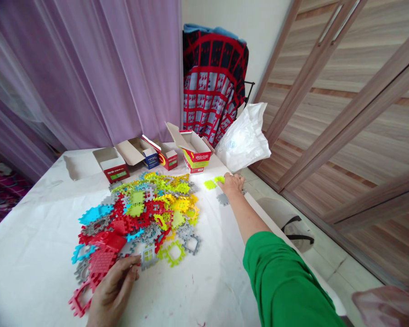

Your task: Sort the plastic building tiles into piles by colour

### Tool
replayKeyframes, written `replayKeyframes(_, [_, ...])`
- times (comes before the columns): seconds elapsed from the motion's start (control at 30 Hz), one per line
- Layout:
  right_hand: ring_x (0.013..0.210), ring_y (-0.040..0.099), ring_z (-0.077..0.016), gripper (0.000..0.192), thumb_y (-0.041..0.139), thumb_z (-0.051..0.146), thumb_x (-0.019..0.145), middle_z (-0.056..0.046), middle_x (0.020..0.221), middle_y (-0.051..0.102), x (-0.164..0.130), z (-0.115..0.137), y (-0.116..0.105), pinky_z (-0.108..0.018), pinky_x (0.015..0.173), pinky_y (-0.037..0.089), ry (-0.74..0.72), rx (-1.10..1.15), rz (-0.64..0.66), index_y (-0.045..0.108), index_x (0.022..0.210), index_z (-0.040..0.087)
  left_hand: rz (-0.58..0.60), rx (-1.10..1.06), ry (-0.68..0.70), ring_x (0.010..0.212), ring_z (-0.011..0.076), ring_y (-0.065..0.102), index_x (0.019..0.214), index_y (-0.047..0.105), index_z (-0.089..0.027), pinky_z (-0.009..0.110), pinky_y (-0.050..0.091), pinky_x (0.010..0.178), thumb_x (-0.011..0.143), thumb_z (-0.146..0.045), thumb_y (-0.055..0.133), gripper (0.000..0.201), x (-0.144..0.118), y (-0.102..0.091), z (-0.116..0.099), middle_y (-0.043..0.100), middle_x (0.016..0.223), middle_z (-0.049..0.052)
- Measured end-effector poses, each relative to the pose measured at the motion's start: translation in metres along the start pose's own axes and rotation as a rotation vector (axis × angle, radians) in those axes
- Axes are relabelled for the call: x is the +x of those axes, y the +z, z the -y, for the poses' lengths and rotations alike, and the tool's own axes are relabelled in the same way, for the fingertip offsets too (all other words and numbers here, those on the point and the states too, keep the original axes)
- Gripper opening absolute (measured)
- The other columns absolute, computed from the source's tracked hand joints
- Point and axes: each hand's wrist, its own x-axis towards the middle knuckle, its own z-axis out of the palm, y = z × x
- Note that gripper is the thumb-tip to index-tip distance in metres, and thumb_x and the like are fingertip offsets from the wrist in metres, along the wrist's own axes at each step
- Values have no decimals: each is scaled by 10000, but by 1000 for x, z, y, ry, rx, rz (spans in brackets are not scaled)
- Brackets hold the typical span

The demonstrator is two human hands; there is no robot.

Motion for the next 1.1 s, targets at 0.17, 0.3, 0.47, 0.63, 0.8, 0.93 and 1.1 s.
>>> replayKeyframes(0.17, [1081,508,-310,406,596,451,828,-151,1031,669,-1,-1,1,-424,883,298,-22,9,10,642,1118,171,-3,-11,-17,689,149,696,1010,655,-213,219,576,600,886,-282,534,187,0,0,0,707,812,38])
replayKeyframes(0.3, [1083,500,-309,351,594,391,822,-139,1083,669,-14,-2,-2,-429,877,319,-73,63,-73,650,1099,183,-12,-22,-7,699,148,698,1020,657,-220,214,572,601,882,-278,541,190,1,1,3,711,824,35])
replayKeyframes(0.47, [1058,549,-267,238,534,256,831,-94,1101,683,-66,6,11,-408,889,383,-205,343,-325,673,1014,197,-26,-11,-45,718,160,698,985,671,-211,241,577,628,878,-310,538,198,-1,3,3,718,846,51])
replayKeyframes(0.63, [920,625,-206,195,483,232,855,-54,955,719,-144,29,36,-355,871,465,-392,705,-538,670,911,218,-39,-19,-45,757,156,692,982,663,-216,241,569,650,879,-270,536,172,-2,7,3,712,865,46])
replayKeyframes(0.8, [873,631,-207,176,502,251,858,-53,893,706,-195,52,34,-354,824,503,-423,834,-481,659,934,227,-25,23,-3,777,152,692,991,651,-221,238,566,677,884,-232,521,169,-2,8,5,709,866,38])
replayKeyframes(0.93, [943,606,-218,205,574,299,825,-68,974,683,-221,62,21,-368,857,485,-557,811,-371,652,998,218,38,96,56,805,145,689,1014,629,-222,233,559,702,894,-208,496,180,-1,8,1,707,893,42])
replayKeyframes(1.1, [1087,547,-244,348,688,388,763,-70,1142,636,-234,69,12,-395,936,401,-781,634,-205,644,1075,239,85,195,83,813,139,681,1043,616,-219,239,554,723,902,-194,466,207,0,9,-6,702,908,44])
